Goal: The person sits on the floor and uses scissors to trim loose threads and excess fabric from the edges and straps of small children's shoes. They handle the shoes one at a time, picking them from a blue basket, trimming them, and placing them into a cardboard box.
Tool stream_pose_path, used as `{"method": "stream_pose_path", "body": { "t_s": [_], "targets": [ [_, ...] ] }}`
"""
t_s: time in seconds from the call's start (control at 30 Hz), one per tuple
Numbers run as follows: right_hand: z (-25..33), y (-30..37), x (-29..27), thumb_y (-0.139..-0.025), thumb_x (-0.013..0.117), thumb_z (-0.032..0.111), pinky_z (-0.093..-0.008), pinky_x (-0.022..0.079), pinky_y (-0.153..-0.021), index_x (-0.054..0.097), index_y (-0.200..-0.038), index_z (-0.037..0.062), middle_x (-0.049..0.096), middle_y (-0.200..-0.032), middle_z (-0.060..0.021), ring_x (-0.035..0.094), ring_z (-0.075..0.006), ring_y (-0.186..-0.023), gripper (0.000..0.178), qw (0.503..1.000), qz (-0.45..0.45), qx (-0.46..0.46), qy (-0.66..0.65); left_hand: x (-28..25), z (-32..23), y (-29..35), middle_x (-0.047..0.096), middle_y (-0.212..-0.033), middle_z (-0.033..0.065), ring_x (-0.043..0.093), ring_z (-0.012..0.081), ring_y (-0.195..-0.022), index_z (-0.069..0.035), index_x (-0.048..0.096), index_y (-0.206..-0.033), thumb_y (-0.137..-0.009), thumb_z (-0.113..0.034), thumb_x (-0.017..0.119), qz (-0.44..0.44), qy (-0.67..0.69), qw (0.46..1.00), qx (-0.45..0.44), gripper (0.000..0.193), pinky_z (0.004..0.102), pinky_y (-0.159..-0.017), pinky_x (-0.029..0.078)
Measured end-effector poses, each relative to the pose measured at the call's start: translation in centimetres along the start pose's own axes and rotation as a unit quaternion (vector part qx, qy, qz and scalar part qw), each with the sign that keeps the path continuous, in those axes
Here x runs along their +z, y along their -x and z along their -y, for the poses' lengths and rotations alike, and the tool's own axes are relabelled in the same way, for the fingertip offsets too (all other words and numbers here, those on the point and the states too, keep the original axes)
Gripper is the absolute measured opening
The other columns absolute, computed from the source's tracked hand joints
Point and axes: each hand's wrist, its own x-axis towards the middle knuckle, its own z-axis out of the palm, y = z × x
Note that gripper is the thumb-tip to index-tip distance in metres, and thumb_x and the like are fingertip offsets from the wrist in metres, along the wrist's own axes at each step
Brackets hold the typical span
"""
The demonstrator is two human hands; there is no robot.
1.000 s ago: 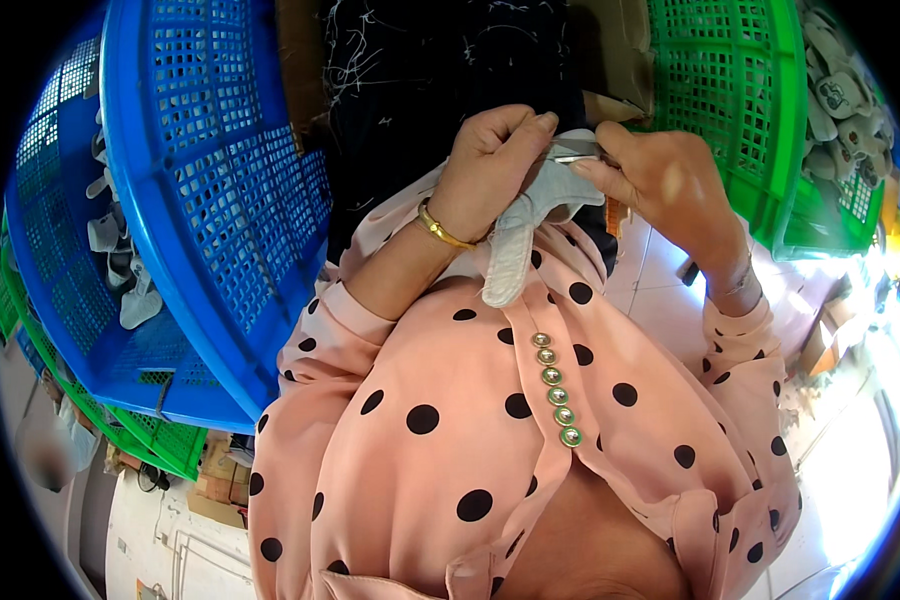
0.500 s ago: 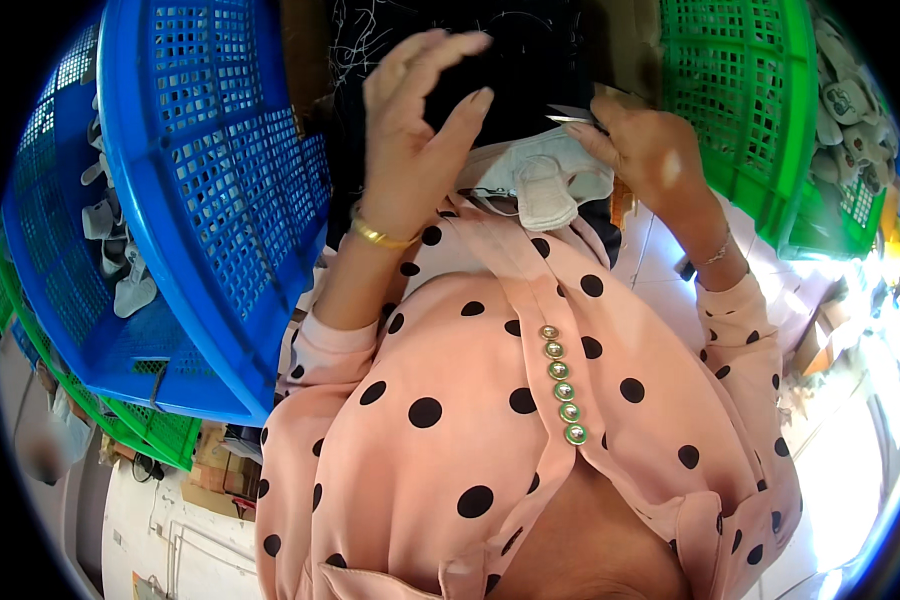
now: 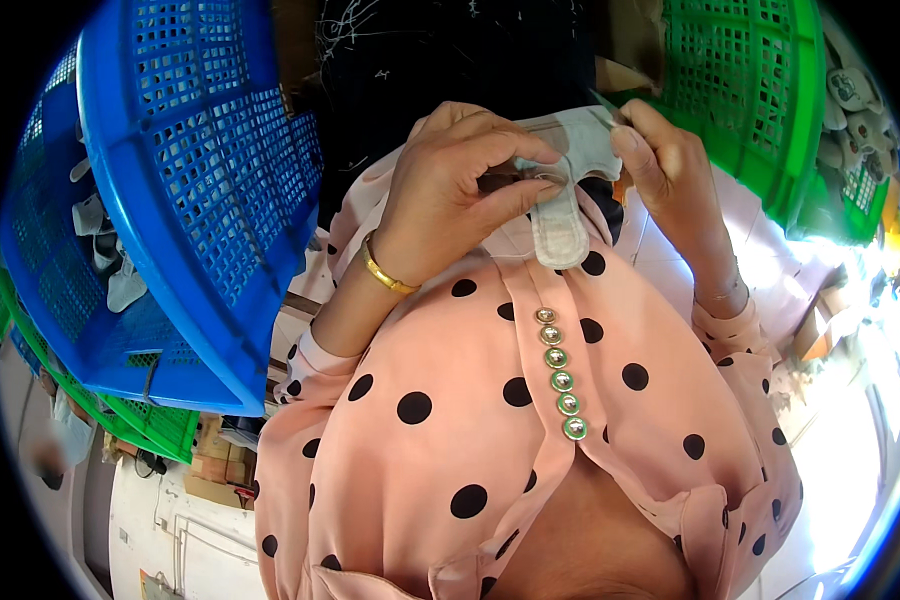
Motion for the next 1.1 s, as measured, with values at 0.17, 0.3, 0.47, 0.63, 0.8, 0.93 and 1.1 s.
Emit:
{"method": "stream_pose_path", "body": {
  "t_s": [0.17, 0.3, 0.47, 0.63, 0.8, 0.93, 1.1],
  "targets": [
    [1.3, 1.2, -1.9, -0.091, 0.06, 0.04, -0.0379, 0.04, -0.049, 0.057, -0.077, 0.0034, 0.051, -0.056, -0.0149, 0.05, -0.0332, -0.051, 0.039, 0.989, 0.07, -0.051, 0.119, 1.0, 1.0, 0.1, 0.068, -0.09, 0.0027, 0.055, 0.0152, -0.089, -0.007, 0.074, -0.094, -0.076, -0.006, 0.077, 0.002, 0.07, 0.998, -0.008, 0.018, 0.026, -0.073, 0.049],
    [1.1, 1.5, -2.1, -0.089, 0.06, 0.044, -0.04, 0.039, -0.048, 0.054, -0.07, 0.0042, 0.048, -0.052, -0.015, 0.05, -0.0333, -0.049, 0.045, 0.966, 0.106, -0.108, 0.207, 1.1, 0.8, 0.0, 0.066, -0.085, 0.002, 0.055, 0.014, -0.081, -0.006, 0.072, -0.089, -0.079, -0.009, 0.075, 0.011, 0.064, 0.998, -0.026, 0.011, 0.0261, -0.071, 0.045],
    [0.9, 0.8, -2.3, -0.088, 0.06, 0.047, -0.0408, 0.038, -0.047, 0.053, -0.066, 0.0047, 0.047, -0.052, -0.0151, 0.05, -0.0343, -0.049, 0.048, 0.96, 0.138, -0.116, 0.213, 1.5, 0.7, -0.1, 0.064, -0.081, 0.0016, 0.055, 0.0141, -0.077, -0.005, 0.069, -0.084, -0.082, -0.01, 0.072, -0.006, 0.052, 0.998, -0.025, 0.006, 0.0272, -0.075, 0.042],
    [1.1, 0.6, -2.4, -0.087, 0.06, 0.046, -0.0399, 0.038, -0.046, 0.055, -0.065, 0.0053, 0.047, -0.051, -0.0139, 0.049, -0.0338, -0.049, 0.047, 0.958, 0.143, -0.132, 0.211, 1.9, 0.9, -0.1, 0.063, -0.078, 0.0019, 0.054, 0.0166, -0.075, -0.005, 0.068, -0.082, -0.082, -0.013, 0.072, -0.019, 0.057, 0.998, -0.018, 0.009, 0.029, -0.075, 0.04],
    [1.1, 0.3, -2.7, -0.086, 0.062, 0.046, -0.0384, 0.039, -0.045, 0.056, -0.065, 0.0072, 0.047, -0.049, -0.012, 0.049, -0.0319, -0.047, 0.045, 0.942, 0.141, -0.177, 0.247, 2.3, 0.6, -0.3, 0.06, -0.073, 0.0024, 0.053, 0.0204, -0.073, -0.007, 0.067, -0.078, -0.08, -0.017, 0.073, -0.042, 0.056, 0.997, -0.017, 0.012, 0.0315, -0.071, 0.039],
    [1.3, 0.1, -2.6, -0.087, 0.062, 0.044, -0.037, 0.039, -0.046, 0.056, -0.066, 0.0068, 0.047, -0.051, -0.011, 0.051, -0.0295, -0.048, 0.043, 0.931, 0.133, -0.203, 0.271, 2.6, 0.3, -0.1, 0.059, -0.071, 0.002, 0.053, 0.0177, -0.07, -0.005, 0.064, -0.08, -0.082, -0.016, 0.072, -0.061, 0.1, 0.991, -0.056, 0.014, 0.0297, -0.066, 0.04],
    [1.7, 1.2, -2.0, -0.09, 0.063, 0.039, -0.0309, 0.039, -0.05, 0.059, -0.076, 0.0018, 0.049, -0.058, -0.0107, 0.047, -0.0191, -0.05, 0.04, 0.991, 0.12, 0.02, -0.062, 2.7, -0.1, 0.4, 0.06, -0.069, -0.0004, 0.051, 0.005, -0.057, -0.002, 0.059, -0.085, -0.091, -0.016, 0.067, -0.079, 0.297, 0.934, -0.182, 0.018, 0.0206, -0.052, 0.041]
  ]
}}
